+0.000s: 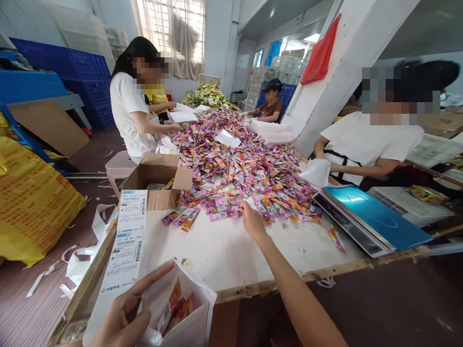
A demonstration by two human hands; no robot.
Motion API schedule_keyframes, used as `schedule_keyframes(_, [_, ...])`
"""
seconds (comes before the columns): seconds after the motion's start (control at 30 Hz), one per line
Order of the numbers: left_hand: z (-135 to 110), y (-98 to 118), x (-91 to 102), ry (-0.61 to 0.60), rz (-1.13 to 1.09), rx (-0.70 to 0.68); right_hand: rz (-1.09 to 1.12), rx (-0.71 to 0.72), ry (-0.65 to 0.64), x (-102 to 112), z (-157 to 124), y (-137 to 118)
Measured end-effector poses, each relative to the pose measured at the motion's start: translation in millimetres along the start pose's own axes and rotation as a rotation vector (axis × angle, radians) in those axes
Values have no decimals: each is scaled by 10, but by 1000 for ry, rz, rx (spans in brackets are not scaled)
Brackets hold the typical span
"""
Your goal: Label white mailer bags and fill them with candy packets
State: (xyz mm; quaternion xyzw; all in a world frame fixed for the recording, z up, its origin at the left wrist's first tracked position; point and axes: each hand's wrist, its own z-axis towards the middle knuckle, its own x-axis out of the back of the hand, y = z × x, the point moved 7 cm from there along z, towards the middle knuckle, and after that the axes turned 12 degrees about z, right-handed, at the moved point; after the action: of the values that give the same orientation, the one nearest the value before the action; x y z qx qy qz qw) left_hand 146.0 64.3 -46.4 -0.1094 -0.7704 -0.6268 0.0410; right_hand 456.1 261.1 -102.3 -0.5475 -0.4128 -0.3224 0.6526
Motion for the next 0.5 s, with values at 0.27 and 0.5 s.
schedule_keyframes(0.27, [33,-5,16,-7,-6,-4,-41,35,-135,-79,178,169])
schedule_keyframes(0.5, [43,9,30,6,0,-17,-4,87,-50,-258,367,-318])
